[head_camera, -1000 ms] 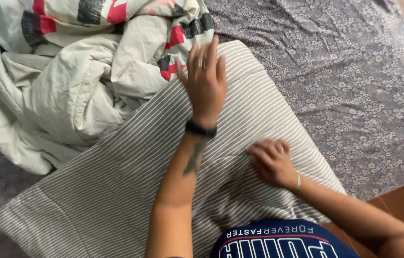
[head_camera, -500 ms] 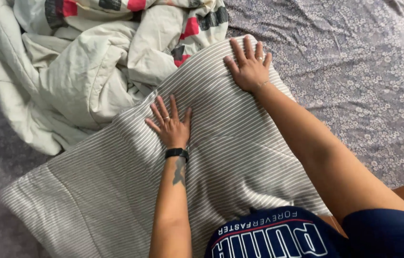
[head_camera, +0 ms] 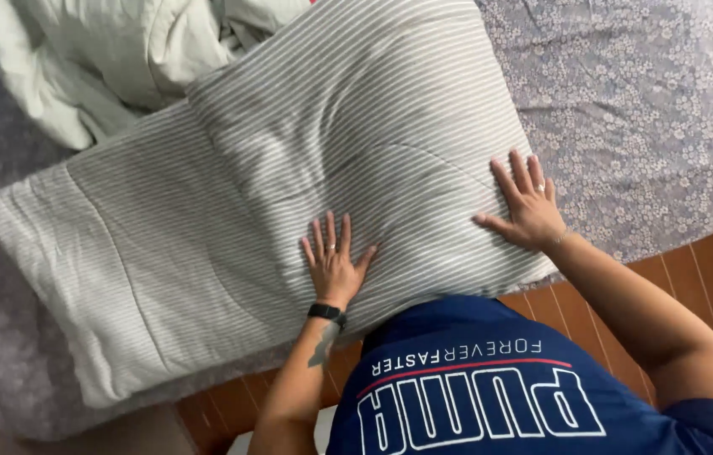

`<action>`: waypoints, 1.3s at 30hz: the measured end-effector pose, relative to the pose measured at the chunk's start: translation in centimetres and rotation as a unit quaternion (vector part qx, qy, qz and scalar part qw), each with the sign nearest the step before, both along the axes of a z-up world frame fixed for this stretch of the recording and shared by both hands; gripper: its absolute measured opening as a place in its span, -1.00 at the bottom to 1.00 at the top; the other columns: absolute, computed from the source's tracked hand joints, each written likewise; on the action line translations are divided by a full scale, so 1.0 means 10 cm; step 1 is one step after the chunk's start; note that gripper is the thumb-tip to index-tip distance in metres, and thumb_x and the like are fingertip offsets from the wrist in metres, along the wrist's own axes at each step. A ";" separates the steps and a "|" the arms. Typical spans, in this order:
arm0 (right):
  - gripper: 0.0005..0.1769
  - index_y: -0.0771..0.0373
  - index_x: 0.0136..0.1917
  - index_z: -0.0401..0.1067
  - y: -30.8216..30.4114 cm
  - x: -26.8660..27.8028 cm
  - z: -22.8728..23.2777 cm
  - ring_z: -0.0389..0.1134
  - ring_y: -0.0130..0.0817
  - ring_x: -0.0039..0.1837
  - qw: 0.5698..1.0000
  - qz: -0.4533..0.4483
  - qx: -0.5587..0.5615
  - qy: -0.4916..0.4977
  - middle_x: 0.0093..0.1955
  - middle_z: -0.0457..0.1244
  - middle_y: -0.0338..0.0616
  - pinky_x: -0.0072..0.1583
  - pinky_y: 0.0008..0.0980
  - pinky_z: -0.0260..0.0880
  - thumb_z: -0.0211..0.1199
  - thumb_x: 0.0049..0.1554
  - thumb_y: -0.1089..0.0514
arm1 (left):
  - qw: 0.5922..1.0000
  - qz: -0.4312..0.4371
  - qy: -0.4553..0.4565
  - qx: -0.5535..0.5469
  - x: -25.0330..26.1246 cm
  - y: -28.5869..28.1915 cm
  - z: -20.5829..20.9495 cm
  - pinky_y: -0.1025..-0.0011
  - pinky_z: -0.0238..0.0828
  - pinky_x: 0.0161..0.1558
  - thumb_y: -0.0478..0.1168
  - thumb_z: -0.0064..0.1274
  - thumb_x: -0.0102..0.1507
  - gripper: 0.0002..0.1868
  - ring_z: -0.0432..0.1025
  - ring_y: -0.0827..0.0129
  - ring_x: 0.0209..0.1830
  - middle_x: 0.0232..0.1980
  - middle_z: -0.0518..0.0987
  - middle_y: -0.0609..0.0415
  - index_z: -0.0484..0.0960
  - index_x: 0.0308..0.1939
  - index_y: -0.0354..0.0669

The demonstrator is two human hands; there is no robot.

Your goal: Folding a large patterned blanket on a bed by smoothing it out and making several folds.

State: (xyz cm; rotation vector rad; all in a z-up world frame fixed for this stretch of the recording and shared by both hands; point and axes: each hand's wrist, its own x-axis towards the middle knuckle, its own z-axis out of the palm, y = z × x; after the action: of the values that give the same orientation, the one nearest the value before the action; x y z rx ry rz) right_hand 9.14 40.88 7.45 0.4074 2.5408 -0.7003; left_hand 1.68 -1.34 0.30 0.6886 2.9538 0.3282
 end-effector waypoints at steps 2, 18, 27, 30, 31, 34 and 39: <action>0.38 -0.32 0.96 -0.29 -0.12 0.27 -0.04 -0.45 0.36 0.92 0.999 0.018 0.027 -0.002 1.00 -0.41 0.02 0.73 0.56 -0.22 0.12 0.12 -0.81 | 1.000 0.006 -0.007 -0.008 0.25 -0.15 0.01 -0.47 -0.36 0.71 0.56 -0.07 0.46 0.00 -0.12 -0.30 0.89 0.93 0.02 -0.11 0.13 0.88 0.32; -0.17 -0.58 0.83 0.10 -0.51 0.73 -0.29 -0.35 0.09 0.95 0.971 0.139 0.072 0.182 1.01 -0.28 -0.20 0.69 0.73 -0.31 0.04 0.37 -0.61 | 0.995 0.086 -0.014 -0.040 0.97 -0.21 0.26 -0.63 -0.04 0.57 0.51 -0.18 0.54 -0.13 -0.10 -0.35 0.88 0.96 -0.06 0.01 0.06 0.88 0.50; 0.03 -0.10 0.70 -0.01 0.23 0.98 -0.35 0.32 0.31 0.50 0.909 -0.347 -0.222 0.065 0.51 0.18 0.38 0.36 0.46 0.34 0.68 0.37 -0.33 | 0.760 0.542 -0.242 0.266 0.70 -0.77 -0.04 -0.08 0.37 0.55 0.66 0.54 -0.01 0.31 0.42 0.04 0.66 0.66 0.52 0.20 0.37 0.73 0.49; -0.22 0.14 0.47 0.38 0.28 0.99 -0.55 0.52 0.11 0.23 0.920 -0.338 -0.173 0.092 0.18 0.42 0.13 0.11 0.21 0.53 0.71 0.38 -0.36 | 0.820 0.441 -0.156 0.331 0.56 -0.59 0.53 -0.09 0.52 0.30 0.37 0.63 0.10 -0.05 0.57 -0.16 0.38 0.28 0.70 -0.15 0.64 0.40 0.01; -0.21 0.15 0.45 0.36 0.30 1.02 -0.63 0.51 0.11 0.21 0.926 -0.332 -0.151 0.101 0.16 0.41 0.14 0.07 0.20 0.52 0.69 0.41 -0.40 | 0.871 0.352 -0.063 0.336 0.53 -0.54 0.70 -0.09 0.64 0.05 0.29 0.57 0.22 -0.30 0.70 -0.24 0.13 -0.03 0.80 -0.25 0.78 0.12 -0.20; -0.05 0.15 0.52 0.33 0.47 1.08 -0.86 0.51 0.30 0.24 0.949 -0.301 -0.071 0.060 0.21 0.41 0.30 0.07 0.35 0.55 0.57 0.40 -0.63 | 0.879 0.332 0.023 0.340 0.61 -0.55 0.98 0.02 0.65 -0.08 0.30 0.55 0.25 -0.38 0.72 -0.16 0.00 -0.13 0.77 -0.15 0.78 0.04 -0.11; -0.20 0.13 0.66 0.09 -0.04 0.72 -0.17 0.24 0.43 0.41 0.967 -0.252 0.041 0.016 0.46 0.17 0.38 0.28 0.50 0.32 0.26 0.39 -0.29 | 0.869 0.360 -0.102 0.323 0.76 -1.09 0.16 -0.01 0.64 0.02 0.46 0.31 0.26 -0.18 0.68 -0.13 0.15 0.12 0.75 -0.13 0.69 0.29 -0.10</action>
State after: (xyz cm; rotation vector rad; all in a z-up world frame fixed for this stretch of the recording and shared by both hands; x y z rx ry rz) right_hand 16.35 40.48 5.79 1.1023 2.5156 -0.7810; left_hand 9.27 -12.23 1.93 -0.4603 2.7268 1.3765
